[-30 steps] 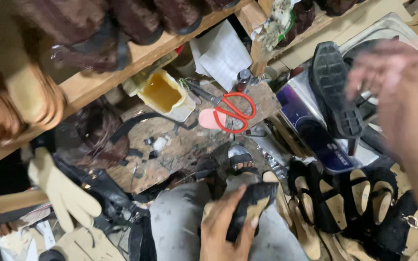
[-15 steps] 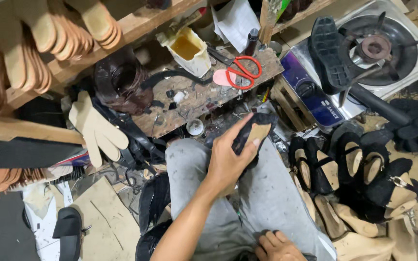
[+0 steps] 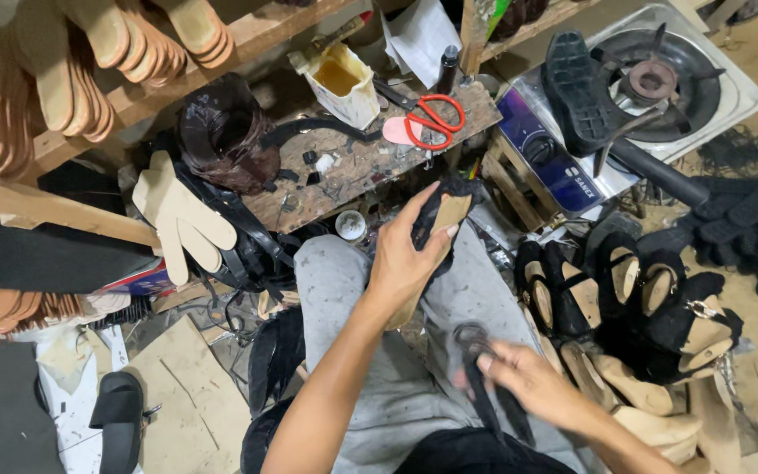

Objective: The person holds a black shoe upper on a wooden last and works around its edge with a hand tool, hammering and trimming the material. They then pull the finished shoe off the last, press and smooth the insole by hand, and set the shoe aside.

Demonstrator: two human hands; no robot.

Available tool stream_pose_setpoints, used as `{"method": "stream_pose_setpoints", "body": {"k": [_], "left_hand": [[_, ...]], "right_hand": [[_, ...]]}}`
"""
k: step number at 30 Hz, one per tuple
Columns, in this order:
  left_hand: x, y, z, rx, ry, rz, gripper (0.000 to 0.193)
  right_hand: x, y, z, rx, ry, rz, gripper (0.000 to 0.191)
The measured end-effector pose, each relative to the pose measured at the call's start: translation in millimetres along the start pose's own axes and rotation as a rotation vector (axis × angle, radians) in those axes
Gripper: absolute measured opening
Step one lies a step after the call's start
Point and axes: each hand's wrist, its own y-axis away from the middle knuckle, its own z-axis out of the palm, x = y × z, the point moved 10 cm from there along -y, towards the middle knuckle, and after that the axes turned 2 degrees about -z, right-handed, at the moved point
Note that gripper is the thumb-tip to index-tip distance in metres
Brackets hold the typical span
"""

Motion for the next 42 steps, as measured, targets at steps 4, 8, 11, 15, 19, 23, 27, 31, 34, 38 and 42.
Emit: {"method": "stream_pose_setpoints", "body": {"k": [4,8,11,15,19,23,27,31,34,38,42], "left_hand": [[5,4,1,0.011,-0.035,0.001,0.056],[12,7,3,0.021,-0.033,0.03,0.057],[17,9,3,0.034,-0.048,0.064,0.057],[16,11,4,0.039,-0.044,0.061,0.057],[15,13,2,0.053,-0.054,0.062,0.057],[15,13,1,0.06,-0.053,0.102,0.057],[8,10,3,0.051,-0.03,0.083,0.057],[2,10,6,0.043,-0.06,0.067,0.06],[3,11,8,0.05,-0.081,0.098,0.064],[6,14,10,0.072,-0.119,0.126,0.067],[11,18,16,0.084,-0.18,0.142,0.076]], "right_hand": [[-13,-9,-35,0.223,-0.628,0.102,0.033],[-56,-12,-60,0.226,-0.286,-0.014,0.014],[-90,-14,-73,0.286,0.301,-0.102,0.016],[-125,-17,-71,0.343,0.62,-0.285,0.01],[-121,-21,-80,0.401,0.488,-0.198,0.011],[-113,-23,-82,0.39,0.477,-0.097,0.01],[-142,-24,-65,0.348,0.808,-0.315,0.013],[-155,-30,-53,0.333,1.132,-0.307,0.024],[-171,-32,-40,0.342,1.327,-0.382,0.03],[-174,-43,-31,0.272,1.512,-0.261,0.031],[-181,-49,-21,0.197,1.697,-0.144,0.025]]}}
